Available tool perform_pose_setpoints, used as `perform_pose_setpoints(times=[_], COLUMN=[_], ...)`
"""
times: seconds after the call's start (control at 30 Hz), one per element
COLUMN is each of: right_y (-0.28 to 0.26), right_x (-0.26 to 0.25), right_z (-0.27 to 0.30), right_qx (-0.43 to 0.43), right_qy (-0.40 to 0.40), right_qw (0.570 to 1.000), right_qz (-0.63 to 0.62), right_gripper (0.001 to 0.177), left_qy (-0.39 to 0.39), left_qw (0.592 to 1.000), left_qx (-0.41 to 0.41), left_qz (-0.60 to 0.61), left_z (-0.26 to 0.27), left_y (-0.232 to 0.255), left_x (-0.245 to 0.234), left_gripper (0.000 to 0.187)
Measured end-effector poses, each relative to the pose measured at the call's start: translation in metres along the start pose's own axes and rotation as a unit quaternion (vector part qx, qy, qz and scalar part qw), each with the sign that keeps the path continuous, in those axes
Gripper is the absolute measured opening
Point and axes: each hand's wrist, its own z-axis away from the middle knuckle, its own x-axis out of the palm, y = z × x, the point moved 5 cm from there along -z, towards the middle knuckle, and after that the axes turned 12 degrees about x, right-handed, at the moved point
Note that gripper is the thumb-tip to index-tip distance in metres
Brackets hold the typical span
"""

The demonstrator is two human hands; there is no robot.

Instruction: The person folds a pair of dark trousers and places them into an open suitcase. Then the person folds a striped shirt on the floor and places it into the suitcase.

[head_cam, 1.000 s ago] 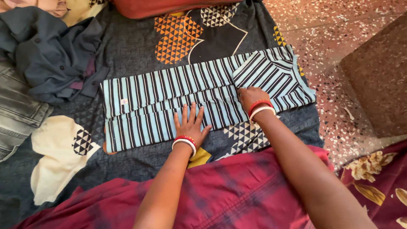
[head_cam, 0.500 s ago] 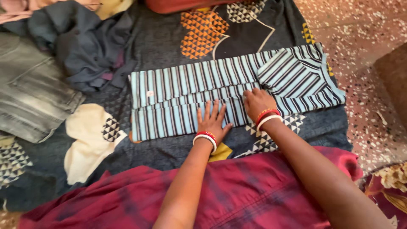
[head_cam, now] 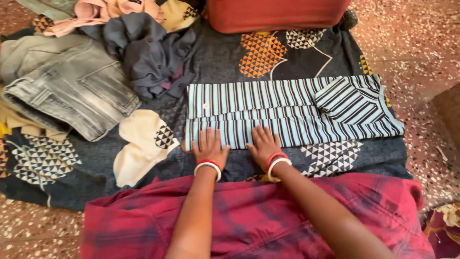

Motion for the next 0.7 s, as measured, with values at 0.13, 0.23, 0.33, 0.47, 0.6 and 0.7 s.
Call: perform_pose_setpoints(times=[0.13,0.23,0.33,0.47,0.6,0.7], right_y=[-0.052,-0.086,-0.108,-0.124,-0.133,-0.147], right_x=[0.014,0.014,0.010,0.002,-0.003,-0.004], right_z=[0.026,0.039,0.037,0.014,-0.020,-0.048], right_qx=[-0.029,-0.083,-0.111,-0.131,-0.119,-0.120], right_qy=[-0.040,-0.067,-0.093,-0.064,-0.066,-0.072], right_qw=[0.999,0.994,0.989,0.988,0.984,0.981], right_qz=[0.010,0.015,0.015,-0.055,-0.114,-0.133], right_gripper=[0.073,0.072,0.068,0.058,0.054,0.054], left_qy=[-0.069,-0.129,-0.145,-0.097,0.006,-0.006], left_qw=[0.984,0.968,0.955,0.923,0.906,0.892], left_qx=[-0.145,-0.148,-0.120,-0.146,-0.104,-0.133], left_qz=[0.083,0.154,0.227,0.343,0.411,0.432], left_z=[-0.001,-0.033,-0.068,-0.083,-0.102,-0.114], left_y=[-0.054,-0.082,-0.117,-0.164,-0.185,-0.185], left_x=[-0.006,-0.010,-0.015,0.008,0.033,0.051], left_gripper=[0.077,0.074,0.067,0.059,0.053,0.049])
